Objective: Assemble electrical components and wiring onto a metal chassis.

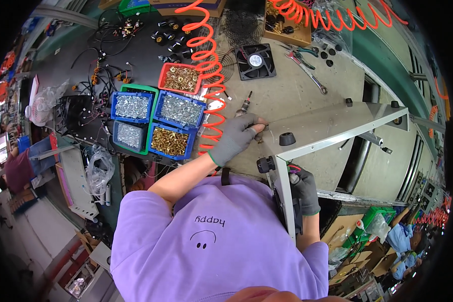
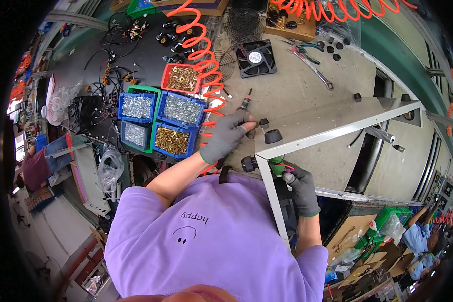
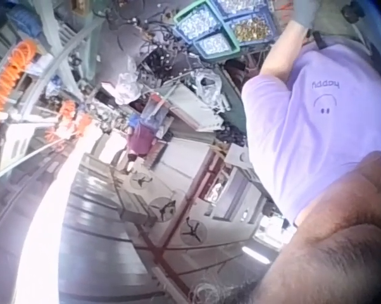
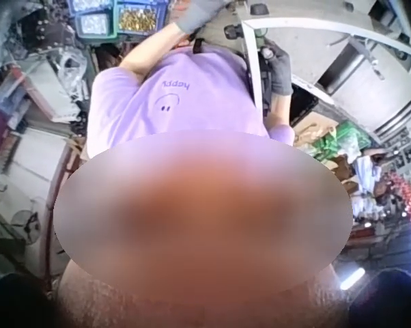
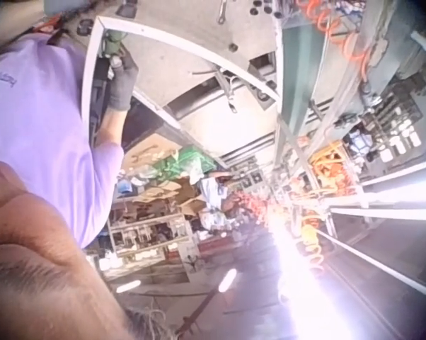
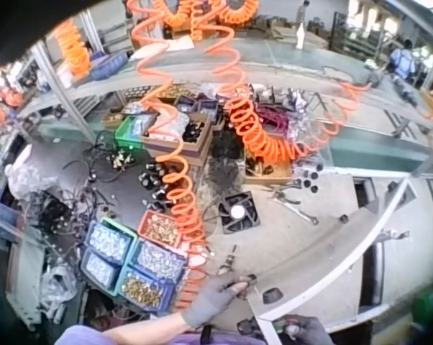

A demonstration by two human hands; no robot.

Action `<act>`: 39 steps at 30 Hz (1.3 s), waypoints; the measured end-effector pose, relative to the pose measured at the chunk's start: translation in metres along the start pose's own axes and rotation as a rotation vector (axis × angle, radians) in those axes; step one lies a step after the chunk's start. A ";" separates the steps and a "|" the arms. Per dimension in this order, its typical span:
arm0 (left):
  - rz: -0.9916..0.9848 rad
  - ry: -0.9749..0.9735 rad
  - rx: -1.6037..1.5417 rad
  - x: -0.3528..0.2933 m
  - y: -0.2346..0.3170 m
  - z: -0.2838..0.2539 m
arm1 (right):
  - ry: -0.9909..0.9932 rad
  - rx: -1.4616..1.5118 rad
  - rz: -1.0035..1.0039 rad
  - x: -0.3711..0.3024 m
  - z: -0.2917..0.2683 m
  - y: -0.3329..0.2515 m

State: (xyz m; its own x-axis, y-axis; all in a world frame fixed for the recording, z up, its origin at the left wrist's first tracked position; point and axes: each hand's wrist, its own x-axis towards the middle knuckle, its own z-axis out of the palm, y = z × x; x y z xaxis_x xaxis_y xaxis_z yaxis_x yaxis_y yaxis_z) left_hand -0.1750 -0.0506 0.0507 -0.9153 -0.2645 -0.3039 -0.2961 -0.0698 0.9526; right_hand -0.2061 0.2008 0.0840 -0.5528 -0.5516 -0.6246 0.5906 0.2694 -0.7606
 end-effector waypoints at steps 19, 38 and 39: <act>0.024 -0.022 0.058 -0.004 0.010 0.007 | -0.011 0.034 -0.004 -0.001 0.001 -0.001; -0.080 -0.259 -0.060 0.013 0.015 -0.004 | -0.008 0.056 -0.002 -0.001 0.000 0.001; -0.015 -0.281 -0.054 0.014 0.012 -0.005 | -0.003 0.077 0.007 0.000 0.000 0.002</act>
State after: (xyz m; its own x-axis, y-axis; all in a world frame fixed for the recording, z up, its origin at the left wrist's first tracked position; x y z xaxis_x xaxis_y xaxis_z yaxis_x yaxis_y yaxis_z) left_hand -0.1906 -0.0598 0.0582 -0.9528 0.0137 -0.3032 -0.3024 -0.1254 0.9449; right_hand -0.2045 0.2012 0.0829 -0.5467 -0.5520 -0.6296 0.6382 0.2121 -0.7401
